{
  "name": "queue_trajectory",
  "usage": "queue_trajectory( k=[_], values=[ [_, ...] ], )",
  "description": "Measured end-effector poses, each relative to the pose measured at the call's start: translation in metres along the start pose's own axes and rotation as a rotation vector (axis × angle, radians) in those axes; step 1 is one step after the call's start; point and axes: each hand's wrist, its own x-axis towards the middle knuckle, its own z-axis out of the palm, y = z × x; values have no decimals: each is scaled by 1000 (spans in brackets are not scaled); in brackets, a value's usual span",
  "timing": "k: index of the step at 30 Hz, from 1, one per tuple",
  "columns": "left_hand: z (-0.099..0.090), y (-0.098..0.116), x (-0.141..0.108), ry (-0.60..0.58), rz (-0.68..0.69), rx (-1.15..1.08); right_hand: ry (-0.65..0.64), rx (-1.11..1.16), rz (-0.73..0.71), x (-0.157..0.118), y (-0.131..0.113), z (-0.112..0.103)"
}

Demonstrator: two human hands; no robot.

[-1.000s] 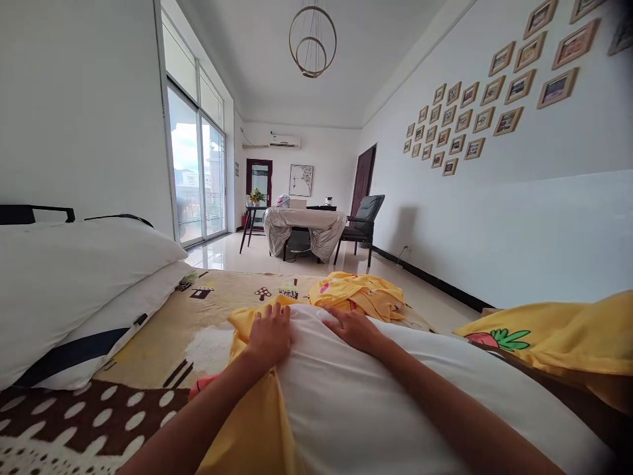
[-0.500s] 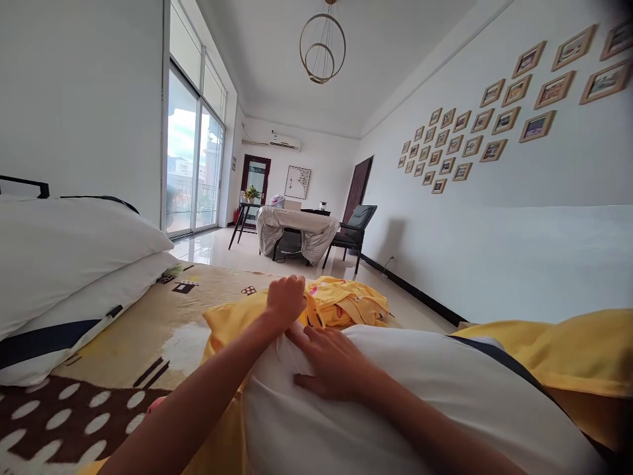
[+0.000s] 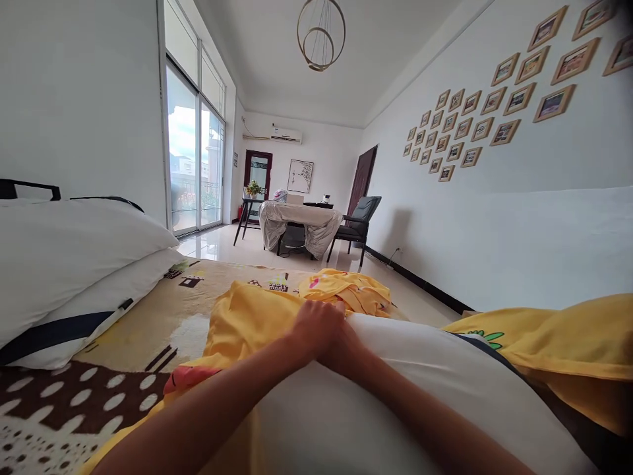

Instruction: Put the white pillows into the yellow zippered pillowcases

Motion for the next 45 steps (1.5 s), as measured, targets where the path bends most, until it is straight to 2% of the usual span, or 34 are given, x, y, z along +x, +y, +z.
queue_trajectory(
  k=[3, 5, 6, 9, 11, 13, 16, 18, 22, 24, 26, 28, 31, 33, 35, 38, 40, 43, 45],
  values=[
    [-4, -22, -11, -6, -61, 27, -50, 248, -58, -24, 30, -19],
    [-6, -27, -22, -14, -85, 31, -92, 467, -66, -37, 59, -30],
    [-6, -27, -27, -18, -85, 24, -80, 521, -12, -42, 74, -33],
    [-9, -15, -37, -22, -44, -27, -83, 477, 248, -55, 106, -32],
    [-9, -6, -35, -6, -1, -80, -210, 478, 328, -58, 106, -27],
    [-7, 0, -25, 34, 24, -122, -280, 485, 370, -57, 92, -24],
    [-3, 5, 2, 113, -21, -148, -188, 367, 467, -49, 64, -26],
    [-3, 11, 24, 148, -40, -153, -147, 298, 533, -41, 55, -31],
    [-10, 29, 57, 190, 38, -153, -140, 218, 718, -24, 71, -41],
    [-12, 31, 60, 195, 59, -144, -125, 163, 787, -17, 87, -41],
    [-12, 23, 53, 177, 75, -128, -125, 136, 803, -14, 104, -35],
    [-10, 6, 36, 137, 86, -107, -124, 136, 786, -13, 118, -23],
    [-6, -37, 0, 94, 36, -67, -161, 141, 774, -17, 135, 2],
    [-1, -75, -25, 94, -79, -53, -204, 143, 767, -21, 137, 16],
    [9, -119, -50, 80, -271, -113, -234, 158, 729, -28, 128, 26],
    [36, -182, -83, 33, -542, -370, -222, 169, 523, -47, 88, 35],
    [60, -213, -103, -31, -647, -491, -129, 126, 328, -66, 48, 40],
    [89, -238, -124, -162, -724, -695, 76, -11, 148, -96, -8, 52],
    [102, -244, -131, -231, -730, -989, 174, -70, 110, -110, -31, 59]
  ],
)
